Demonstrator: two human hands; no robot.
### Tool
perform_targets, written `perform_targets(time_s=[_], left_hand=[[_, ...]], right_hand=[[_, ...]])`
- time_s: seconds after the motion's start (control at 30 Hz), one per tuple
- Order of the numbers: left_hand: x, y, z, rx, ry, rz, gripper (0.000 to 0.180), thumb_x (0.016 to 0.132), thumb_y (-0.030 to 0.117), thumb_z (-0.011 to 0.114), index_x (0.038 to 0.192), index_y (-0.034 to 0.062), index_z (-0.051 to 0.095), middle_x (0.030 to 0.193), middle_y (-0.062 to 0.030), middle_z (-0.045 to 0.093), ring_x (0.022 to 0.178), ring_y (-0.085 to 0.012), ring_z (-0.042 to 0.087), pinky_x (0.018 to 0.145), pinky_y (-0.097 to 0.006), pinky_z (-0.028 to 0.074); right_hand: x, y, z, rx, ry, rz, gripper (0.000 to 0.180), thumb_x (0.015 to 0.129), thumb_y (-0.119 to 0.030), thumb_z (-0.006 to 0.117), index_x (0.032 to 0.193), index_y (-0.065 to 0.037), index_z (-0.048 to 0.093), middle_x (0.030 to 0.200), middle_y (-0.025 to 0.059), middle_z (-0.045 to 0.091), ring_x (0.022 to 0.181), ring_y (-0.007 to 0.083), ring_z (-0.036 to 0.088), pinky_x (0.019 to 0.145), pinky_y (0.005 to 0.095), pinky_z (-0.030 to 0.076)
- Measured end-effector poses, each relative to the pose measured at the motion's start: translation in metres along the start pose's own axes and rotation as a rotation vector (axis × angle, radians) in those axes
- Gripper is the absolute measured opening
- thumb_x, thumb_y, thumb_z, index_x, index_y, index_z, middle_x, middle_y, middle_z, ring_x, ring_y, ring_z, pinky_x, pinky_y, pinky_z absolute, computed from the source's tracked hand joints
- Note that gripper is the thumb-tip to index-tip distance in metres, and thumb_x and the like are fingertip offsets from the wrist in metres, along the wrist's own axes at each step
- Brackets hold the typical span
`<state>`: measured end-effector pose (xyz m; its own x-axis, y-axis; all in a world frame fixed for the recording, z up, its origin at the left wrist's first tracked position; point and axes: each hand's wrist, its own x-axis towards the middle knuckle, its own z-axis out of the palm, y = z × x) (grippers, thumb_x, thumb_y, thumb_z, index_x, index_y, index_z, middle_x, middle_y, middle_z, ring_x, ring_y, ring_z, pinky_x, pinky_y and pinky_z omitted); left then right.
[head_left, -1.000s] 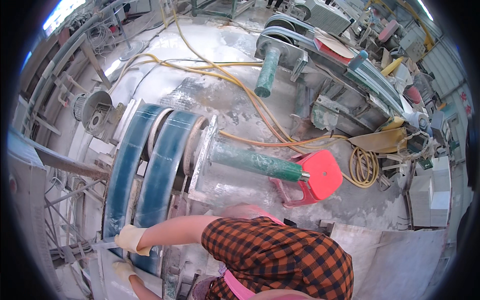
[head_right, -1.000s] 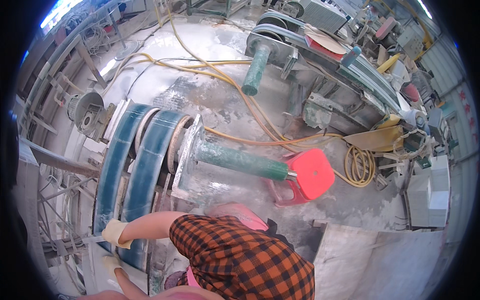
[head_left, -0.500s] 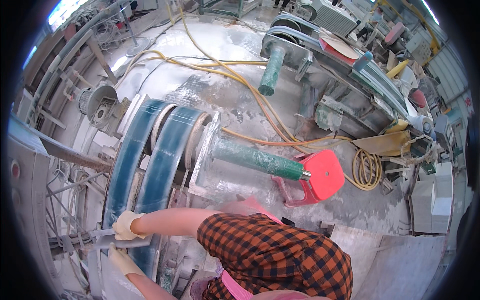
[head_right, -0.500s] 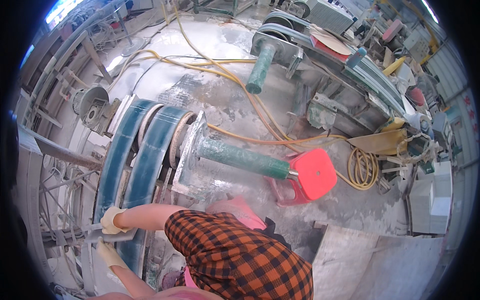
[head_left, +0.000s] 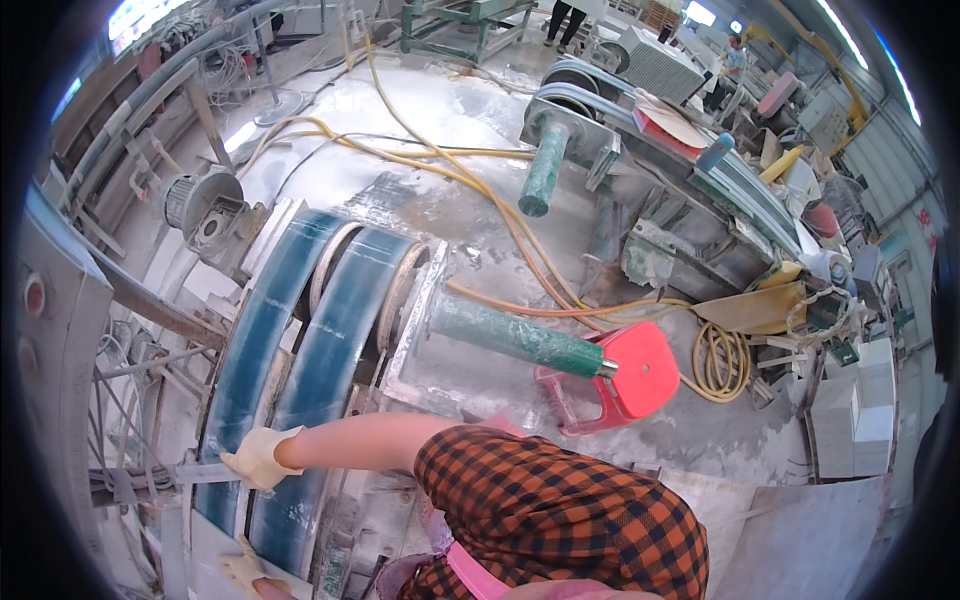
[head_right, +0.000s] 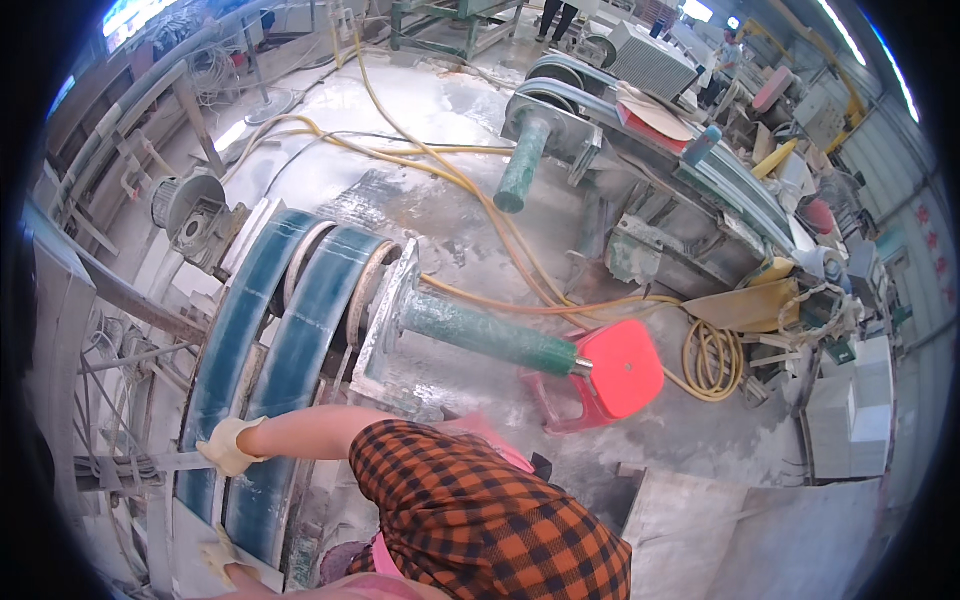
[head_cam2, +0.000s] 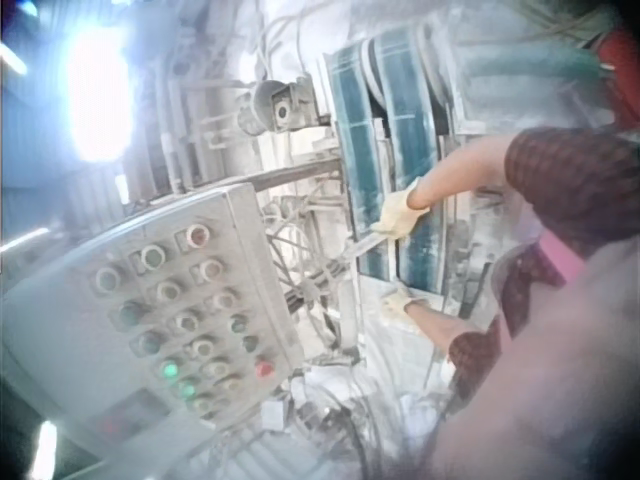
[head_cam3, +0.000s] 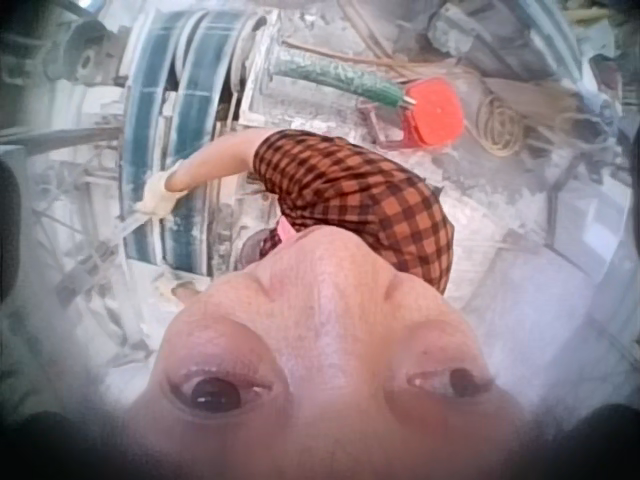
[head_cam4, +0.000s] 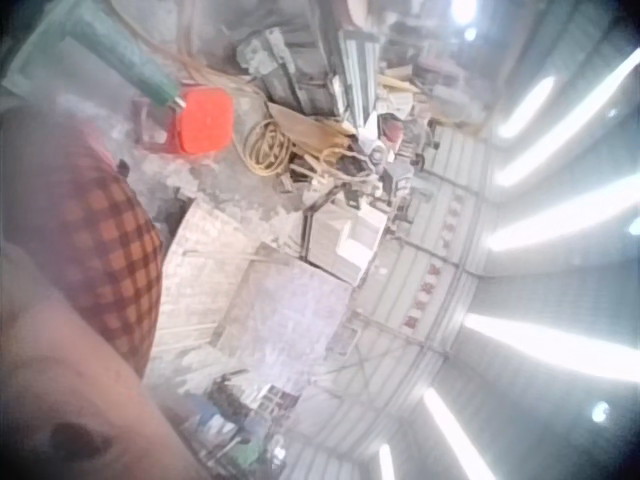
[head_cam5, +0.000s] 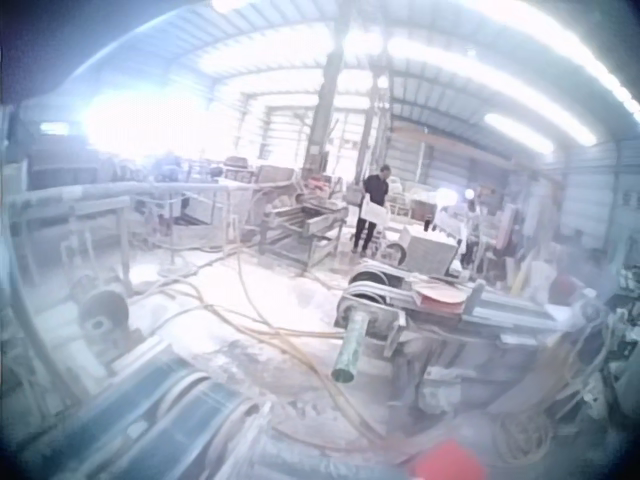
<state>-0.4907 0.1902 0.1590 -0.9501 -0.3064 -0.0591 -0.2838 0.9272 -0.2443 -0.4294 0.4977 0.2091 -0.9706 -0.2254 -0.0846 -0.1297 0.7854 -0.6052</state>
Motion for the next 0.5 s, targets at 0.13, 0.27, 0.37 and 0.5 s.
perform_targets(time_s=[0.13, 0.27, 0.37, 0.5], left_hand=[[0.031, -0.01, 0.014, 0.154, 0.001, 0.213, 0.086, 0.083, 0.068, 0.055, 0.131, -0.0033, 0.047, 0.116, -0.0247, 0.058, 0.106, -0.0378, 0.061, 0.09, -0.048, 0.049], [0.074, -0.021, 0.054, 0.104, -0.004, 0.311, 0.067, 0.089, 0.051, 0.059, 0.125, -0.0048, 0.052, 0.12, -0.0258, 0.06, 0.11, -0.0359, 0.061, 0.092, -0.044, 0.05], [0.105, -0.041, 0.048, -0.122, -0.049, 0.382, 0.058, 0.094, 0.042, 0.054, 0.125, -0.0065, 0.053, 0.12, -0.0248, 0.061, 0.111, -0.0346, 0.06, 0.093, -0.042, 0.049], [0.083, -0.06, 0.011, -0.642, -0.058, 0.355, 0.05, 0.097, 0.033, 0.048, 0.124, -0.0081, 0.056, 0.117, -0.0211, 0.063, 0.106, -0.0331, 0.061, 0.092, -0.04, 0.049]], right_hand=[[-0.001, 0.005, -0.002, 0.022, 0.032, -0.041, 0.068, 0.084, -0.032, 0.058, 0.143, -0.003, 0.039, 0.081, 0.0184, 0.068, 0.073, 0.0367, 0.067, 0.066, 0.0438, 0.052], [0.005, 0.009, 0.005, -0.105, 0.055, -0.087, 0.065, 0.084, -0.032, 0.06, 0.14, -0.004, 0.043, 0.083, 0.0188, 0.068, 0.075, 0.0368, 0.067, 0.065, 0.0438, 0.053], [0.009, 0.007, 0.007, -0.048, 0.052, -0.03, 0.06, 0.085, -0.032, 0.06, 0.136, -0.004, 0.045, 0.084, 0.0195, 0.068, 0.077, 0.0369, 0.067, 0.065, 0.044, 0.053], [0.007, 0.006, -0.003, 0.125, -0.024, 0.055, 0.042, 0.081, -0.028, 0.058, 0.118, -0.007, 0.059, 0.083, 0.0184, 0.068, 0.077, 0.0368, 0.068, 0.066, 0.0451, 0.054]])
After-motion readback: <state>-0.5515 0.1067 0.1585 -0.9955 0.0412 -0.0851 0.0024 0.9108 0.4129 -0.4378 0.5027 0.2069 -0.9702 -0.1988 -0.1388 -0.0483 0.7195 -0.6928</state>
